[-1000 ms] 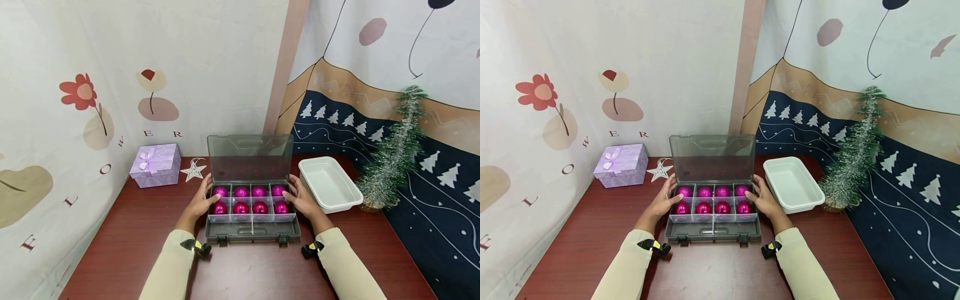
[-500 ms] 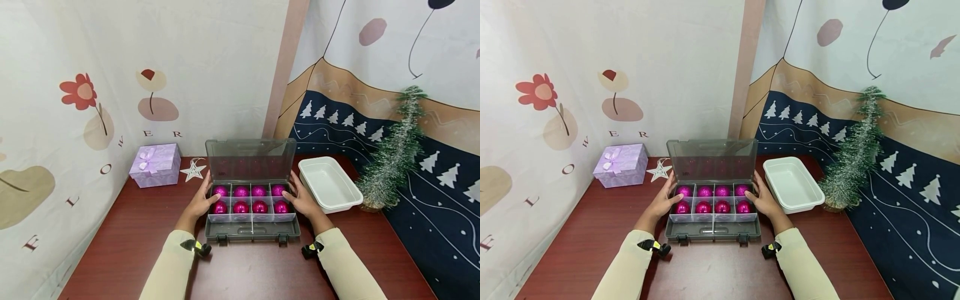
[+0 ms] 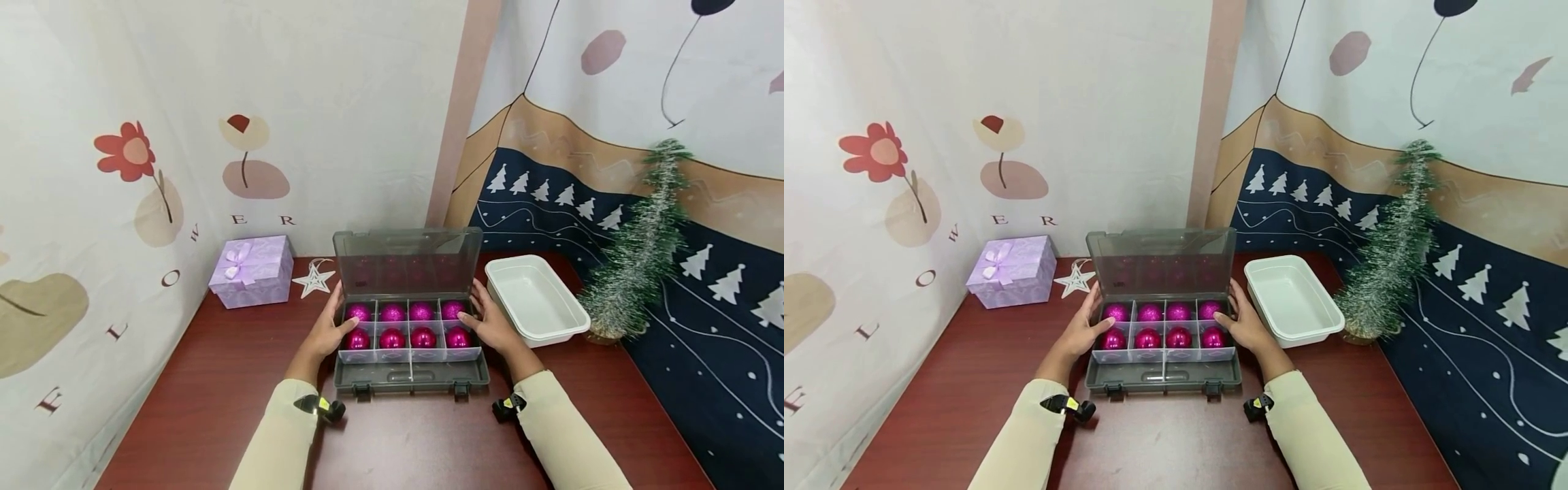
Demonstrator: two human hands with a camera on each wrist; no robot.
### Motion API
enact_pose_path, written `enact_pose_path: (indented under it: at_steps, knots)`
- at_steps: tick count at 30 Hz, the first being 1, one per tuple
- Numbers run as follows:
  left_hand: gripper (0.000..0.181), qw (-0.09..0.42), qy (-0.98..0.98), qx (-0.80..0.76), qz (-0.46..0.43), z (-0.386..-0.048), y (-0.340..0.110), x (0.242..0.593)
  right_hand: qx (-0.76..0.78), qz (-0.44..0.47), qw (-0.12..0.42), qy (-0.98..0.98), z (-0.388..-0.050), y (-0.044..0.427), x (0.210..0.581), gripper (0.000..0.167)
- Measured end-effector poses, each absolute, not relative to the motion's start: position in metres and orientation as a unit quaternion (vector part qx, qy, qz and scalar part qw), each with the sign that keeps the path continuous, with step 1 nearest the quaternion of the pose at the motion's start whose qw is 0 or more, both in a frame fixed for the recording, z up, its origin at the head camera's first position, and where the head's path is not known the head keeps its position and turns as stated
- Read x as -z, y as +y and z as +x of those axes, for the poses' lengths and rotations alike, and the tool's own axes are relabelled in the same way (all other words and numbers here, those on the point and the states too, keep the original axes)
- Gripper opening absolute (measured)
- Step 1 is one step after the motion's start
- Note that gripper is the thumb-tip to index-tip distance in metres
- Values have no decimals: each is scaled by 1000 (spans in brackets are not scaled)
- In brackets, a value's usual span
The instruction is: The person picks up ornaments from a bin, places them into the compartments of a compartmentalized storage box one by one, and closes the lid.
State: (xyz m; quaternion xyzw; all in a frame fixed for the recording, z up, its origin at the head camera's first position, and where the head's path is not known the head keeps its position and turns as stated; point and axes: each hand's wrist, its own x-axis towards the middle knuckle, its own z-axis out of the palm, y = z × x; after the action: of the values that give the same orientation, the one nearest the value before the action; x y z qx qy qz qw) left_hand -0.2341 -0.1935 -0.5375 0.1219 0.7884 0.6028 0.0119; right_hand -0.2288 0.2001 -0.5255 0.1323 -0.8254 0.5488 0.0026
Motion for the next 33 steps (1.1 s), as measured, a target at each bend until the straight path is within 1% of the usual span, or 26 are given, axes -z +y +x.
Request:
enact_pose_path:
  at_steps: [5,9,12,14,16,21,26,29,33]
  knots:
    - [99,-31,795,-586,154,-235,-192,535,-504,116,28,-855,-230,199,519,86]
    - [106,-29,791,-587,171,-235,-191,525,-495,112,30,-861,-227,196,507,89]
    - [106,-25,781,-599,175,-235,-188,512,-503,112,31,-856,-224,194,497,93]
    - [103,-34,782,-599,171,-233,-185,505,-512,111,33,-851,-222,193,491,92]
    - [101,-46,797,-583,148,-231,-183,498,-518,111,38,-847,-220,192,486,91]
    - [101,-71,826,-549,110,-222,-180,482,-526,123,57,-840,-213,190,473,90]
    - [99,-89,829,-542,106,-211,-182,468,-522,127,69,-841,-204,190,464,92]
    - [98,-91,821,-554,105,-204,-185,464,-517,127,73,-843,-198,193,460,93]
    - [98,-90,812,-564,120,-195,-190,464,-512,123,73,-847,-188,199,458,88]
